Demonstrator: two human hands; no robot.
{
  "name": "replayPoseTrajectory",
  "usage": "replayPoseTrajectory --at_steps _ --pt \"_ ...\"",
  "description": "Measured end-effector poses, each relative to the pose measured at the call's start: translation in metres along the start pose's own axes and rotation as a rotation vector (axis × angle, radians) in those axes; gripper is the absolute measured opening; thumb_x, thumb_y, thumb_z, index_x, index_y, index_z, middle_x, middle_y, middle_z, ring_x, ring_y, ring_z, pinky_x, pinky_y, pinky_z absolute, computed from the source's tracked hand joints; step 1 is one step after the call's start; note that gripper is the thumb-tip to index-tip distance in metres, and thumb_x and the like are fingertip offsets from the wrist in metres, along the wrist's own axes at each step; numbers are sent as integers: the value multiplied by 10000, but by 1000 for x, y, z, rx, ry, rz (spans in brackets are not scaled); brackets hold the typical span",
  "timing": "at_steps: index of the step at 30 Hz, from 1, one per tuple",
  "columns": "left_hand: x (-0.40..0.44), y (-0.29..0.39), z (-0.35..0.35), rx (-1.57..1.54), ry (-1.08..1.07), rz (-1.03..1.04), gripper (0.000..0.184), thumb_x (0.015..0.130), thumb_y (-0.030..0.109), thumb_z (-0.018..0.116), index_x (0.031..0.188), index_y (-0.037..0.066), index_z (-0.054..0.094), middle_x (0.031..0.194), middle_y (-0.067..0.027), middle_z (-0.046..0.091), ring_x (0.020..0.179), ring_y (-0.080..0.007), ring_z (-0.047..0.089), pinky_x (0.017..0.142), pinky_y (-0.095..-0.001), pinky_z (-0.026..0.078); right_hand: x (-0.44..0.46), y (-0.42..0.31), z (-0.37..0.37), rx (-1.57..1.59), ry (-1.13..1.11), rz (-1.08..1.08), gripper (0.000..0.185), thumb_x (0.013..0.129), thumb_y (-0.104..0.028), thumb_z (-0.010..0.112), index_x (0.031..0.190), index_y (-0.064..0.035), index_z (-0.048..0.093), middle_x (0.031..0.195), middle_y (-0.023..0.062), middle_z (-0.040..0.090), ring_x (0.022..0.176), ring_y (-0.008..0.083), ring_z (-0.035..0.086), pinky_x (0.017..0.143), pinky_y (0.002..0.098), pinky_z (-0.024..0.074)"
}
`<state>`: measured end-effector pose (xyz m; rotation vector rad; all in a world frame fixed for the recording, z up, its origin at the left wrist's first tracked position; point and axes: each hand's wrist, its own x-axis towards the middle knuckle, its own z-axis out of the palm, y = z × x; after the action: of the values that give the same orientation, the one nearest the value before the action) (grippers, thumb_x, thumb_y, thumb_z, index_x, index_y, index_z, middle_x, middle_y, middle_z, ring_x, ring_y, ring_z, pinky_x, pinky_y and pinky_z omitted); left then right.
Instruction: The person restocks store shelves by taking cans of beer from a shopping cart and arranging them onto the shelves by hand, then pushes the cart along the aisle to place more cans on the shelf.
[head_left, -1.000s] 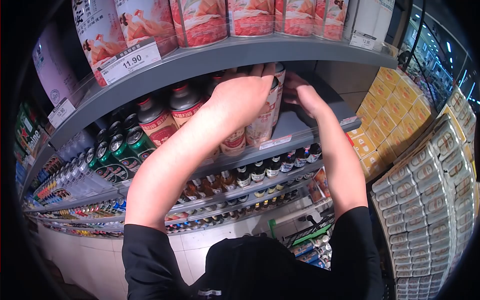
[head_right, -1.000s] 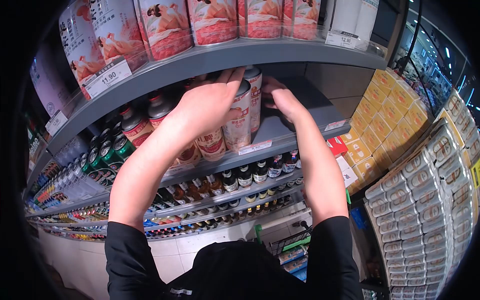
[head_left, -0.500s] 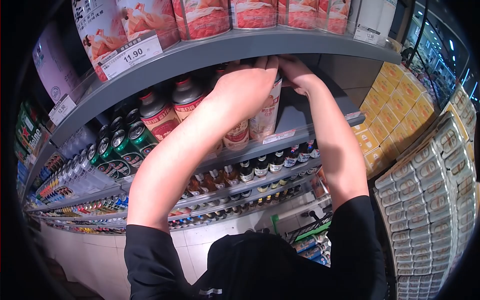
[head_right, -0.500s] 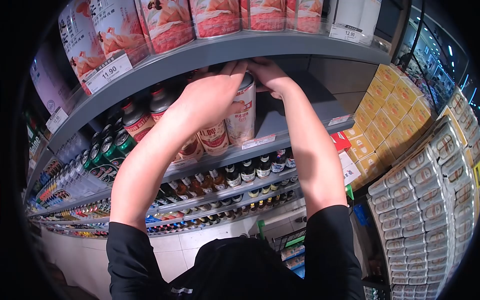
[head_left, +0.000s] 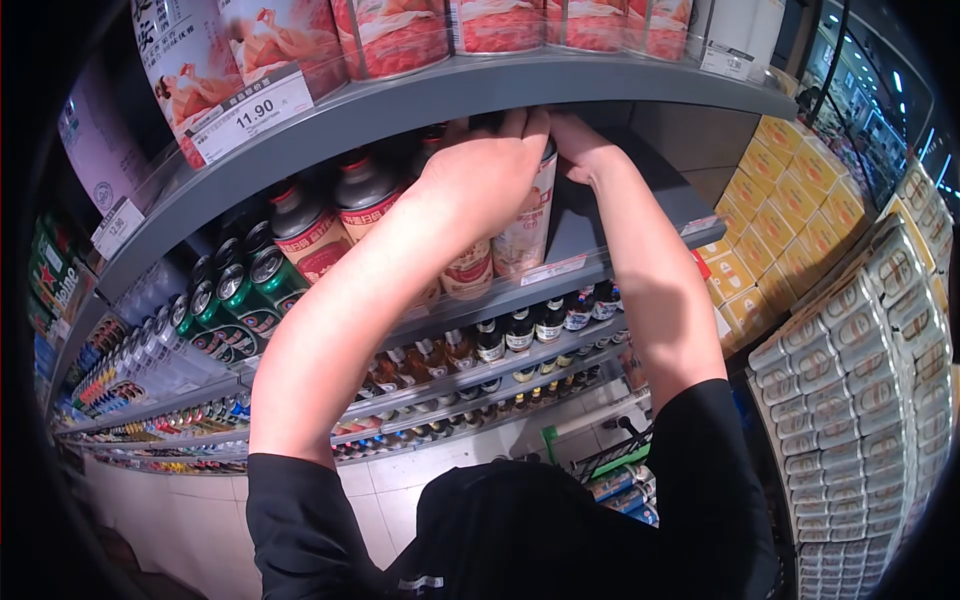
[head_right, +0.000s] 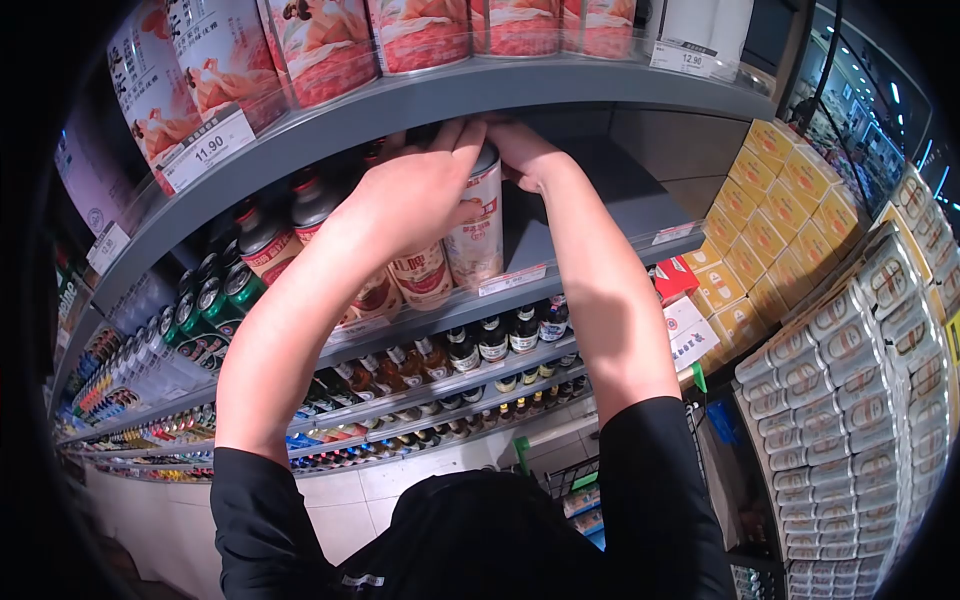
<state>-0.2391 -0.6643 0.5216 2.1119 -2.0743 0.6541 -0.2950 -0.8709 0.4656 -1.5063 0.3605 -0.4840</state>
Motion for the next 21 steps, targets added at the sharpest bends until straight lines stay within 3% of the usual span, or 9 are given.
replayPoseTrajectory --at_steps 6,15,21 --pt "5 1 -4 -7 -65 -16 867 891 259 765 1553 -72 315 1543 -286 458 1145 -435 686 1024 -534 516 2 4 -1 107 7 38 369 1061 -342 566 1401 -206 607 1310 56 684 1168 184 675 971 383 578" --pt "6 1 -8 -47 -95 -2 851 883 233 764 1537 -89 325 1514 -300 480 1117 -455 690 998 -522 535 1 5 2 155 -8 80 433 1070 -438 566 1364 -126 628 1337 79 685 1216 211 667 1008 391 564" --pt "5 0 -6 -27 -72 5 847 874 238 771 1526 -89 341 1496 -299 501 1107 -450 697 994 -520 537 -5 4 7 204 1 72 454 1086 -431 525 1362 -84 620 1354 114 677 1237 237 659 1052 427 543"
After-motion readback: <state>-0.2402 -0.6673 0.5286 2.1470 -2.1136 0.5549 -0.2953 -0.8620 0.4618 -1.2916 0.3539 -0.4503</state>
